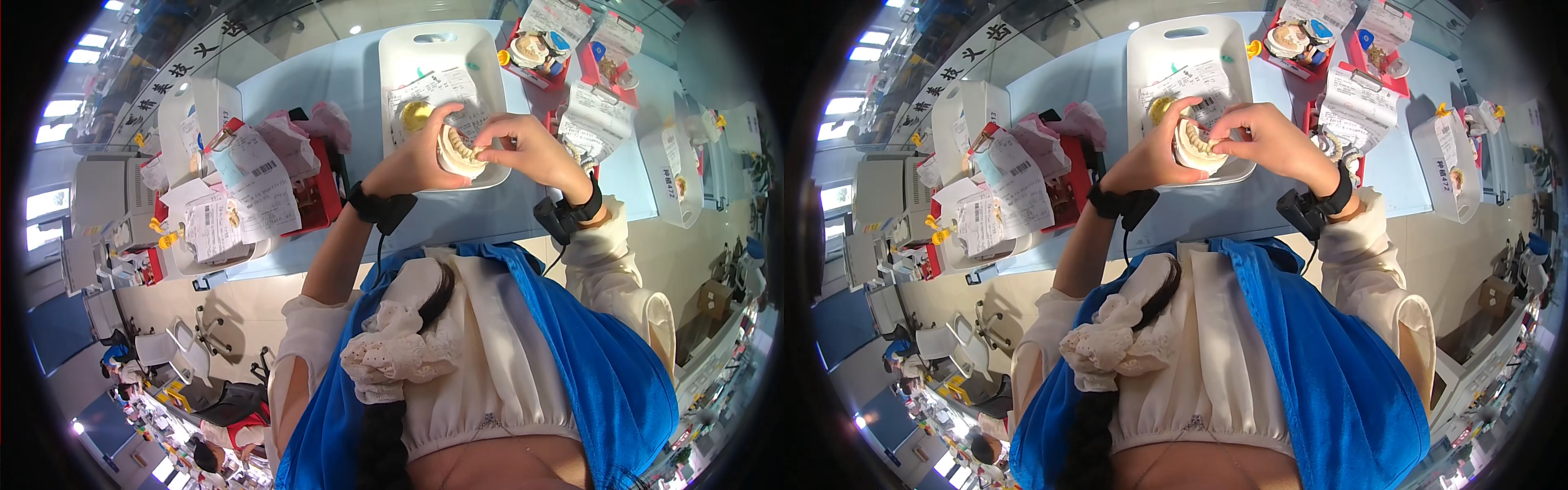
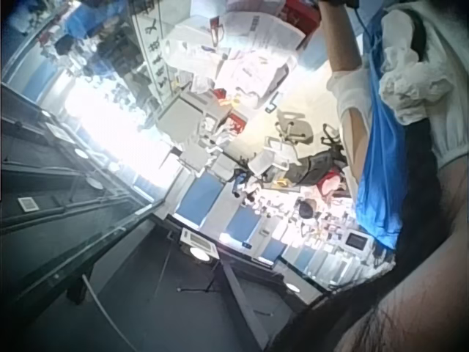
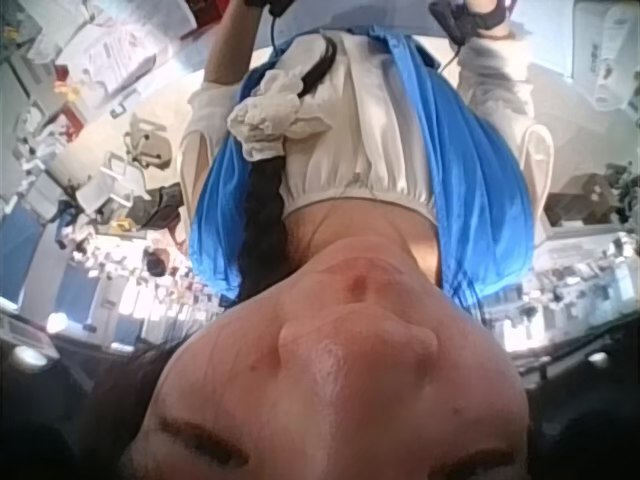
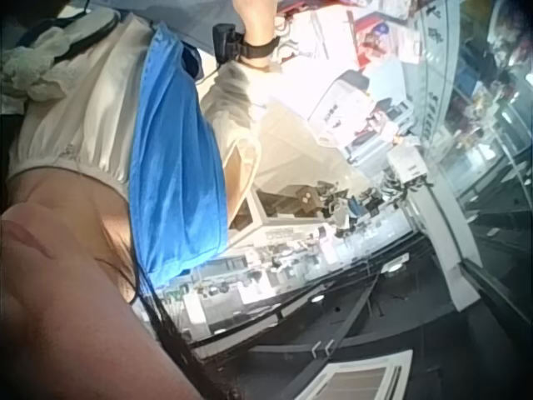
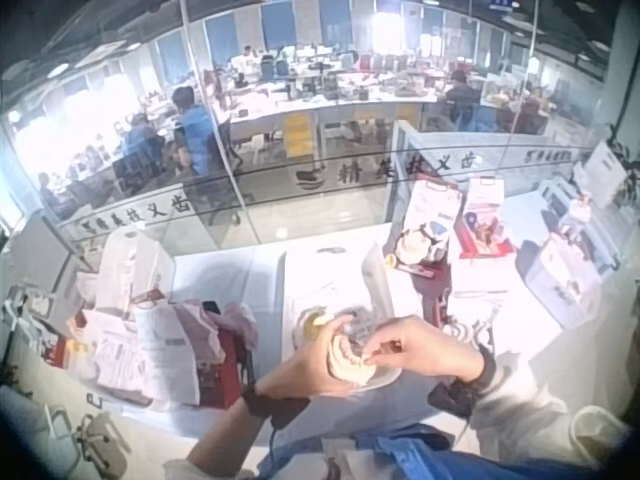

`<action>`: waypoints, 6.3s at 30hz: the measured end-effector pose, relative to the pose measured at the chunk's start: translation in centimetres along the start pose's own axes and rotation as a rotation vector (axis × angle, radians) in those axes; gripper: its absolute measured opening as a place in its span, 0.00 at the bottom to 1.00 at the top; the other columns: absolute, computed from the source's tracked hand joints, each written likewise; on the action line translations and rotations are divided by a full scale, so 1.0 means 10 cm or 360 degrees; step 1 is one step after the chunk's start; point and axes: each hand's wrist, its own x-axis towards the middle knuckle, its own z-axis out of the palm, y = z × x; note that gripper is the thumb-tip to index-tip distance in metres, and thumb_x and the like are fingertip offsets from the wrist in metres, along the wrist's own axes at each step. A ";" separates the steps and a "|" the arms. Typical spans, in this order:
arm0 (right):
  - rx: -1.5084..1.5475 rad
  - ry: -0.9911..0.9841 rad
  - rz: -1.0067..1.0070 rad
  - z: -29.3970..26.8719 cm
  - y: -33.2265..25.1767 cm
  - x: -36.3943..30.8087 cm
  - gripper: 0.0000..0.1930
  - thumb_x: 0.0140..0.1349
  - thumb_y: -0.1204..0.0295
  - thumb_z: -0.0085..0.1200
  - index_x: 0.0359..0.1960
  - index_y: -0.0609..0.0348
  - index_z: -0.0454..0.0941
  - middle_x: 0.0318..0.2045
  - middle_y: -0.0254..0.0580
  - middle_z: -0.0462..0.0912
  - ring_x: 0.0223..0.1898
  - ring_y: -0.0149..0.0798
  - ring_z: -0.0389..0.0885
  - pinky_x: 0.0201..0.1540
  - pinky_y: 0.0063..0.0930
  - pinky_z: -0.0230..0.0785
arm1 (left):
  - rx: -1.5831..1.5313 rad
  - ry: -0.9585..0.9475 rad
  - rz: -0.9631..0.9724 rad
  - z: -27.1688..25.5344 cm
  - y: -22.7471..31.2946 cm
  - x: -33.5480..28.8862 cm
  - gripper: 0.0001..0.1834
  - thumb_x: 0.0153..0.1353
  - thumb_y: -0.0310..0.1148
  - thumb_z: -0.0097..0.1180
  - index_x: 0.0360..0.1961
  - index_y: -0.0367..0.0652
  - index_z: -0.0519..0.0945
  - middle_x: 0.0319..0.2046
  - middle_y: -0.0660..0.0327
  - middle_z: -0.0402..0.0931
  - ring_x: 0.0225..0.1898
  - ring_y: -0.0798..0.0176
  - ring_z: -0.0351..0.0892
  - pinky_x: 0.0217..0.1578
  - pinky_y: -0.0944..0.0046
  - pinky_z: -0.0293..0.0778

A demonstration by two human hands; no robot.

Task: The technician inspects and fits dental crowns onto a prosthetic jaw model, then sorts the models into designated trays.

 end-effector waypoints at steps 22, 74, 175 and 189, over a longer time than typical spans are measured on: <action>-0.0347 -0.0047 -0.0282 -0.02 0.02 0.01 0.13 0.48 0.79 0.61 0.38 0.61 0.82 0.31 0.41 0.74 0.33 0.39 0.72 0.35 0.29 0.64 | 0.0048 0.0158 0.0083 0.07 -0.09 -0.02 0.51 0.37 0.24 0.71 0.63 0.43 0.56 0.49 0.55 0.66 0.49 0.65 0.69 0.52 0.66 0.66; 0.0182 -0.0885 0.0478 0.76 0.57 -1.57 0.23 0.63 0.69 0.49 0.58 0.63 0.65 0.44 0.53 0.78 0.45 0.43 0.77 0.50 0.32 0.67 | 0.0074 0.0252 0.0194 0.01 -0.04 -0.15 0.52 0.37 0.18 0.70 0.63 0.38 0.53 0.52 0.54 0.69 0.55 0.63 0.69 0.56 0.66 0.64; 0.0079 0.0087 0.0052 0.40 0.34 0.09 0.09 0.64 0.70 0.50 0.30 0.62 0.68 0.19 0.32 0.64 0.23 0.27 0.58 0.27 0.25 0.54 | 0.0648 0.0405 0.0060 0.16 -0.01 -0.04 0.49 0.36 0.29 0.70 0.62 0.38 0.57 0.46 0.42 0.72 0.48 0.40 0.71 0.48 0.54 0.68; 0.0013 0.0138 0.0176 0.29 0.25 0.03 0.11 0.63 0.68 0.52 0.30 0.64 0.68 0.17 0.38 0.63 0.23 0.28 0.58 0.26 0.26 0.54 | 0.0886 0.0476 -0.0013 0.22 0.09 -0.01 0.47 0.35 0.30 0.71 0.59 0.37 0.60 0.48 0.42 0.71 0.52 0.41 0.69 0.53 0.54 0.65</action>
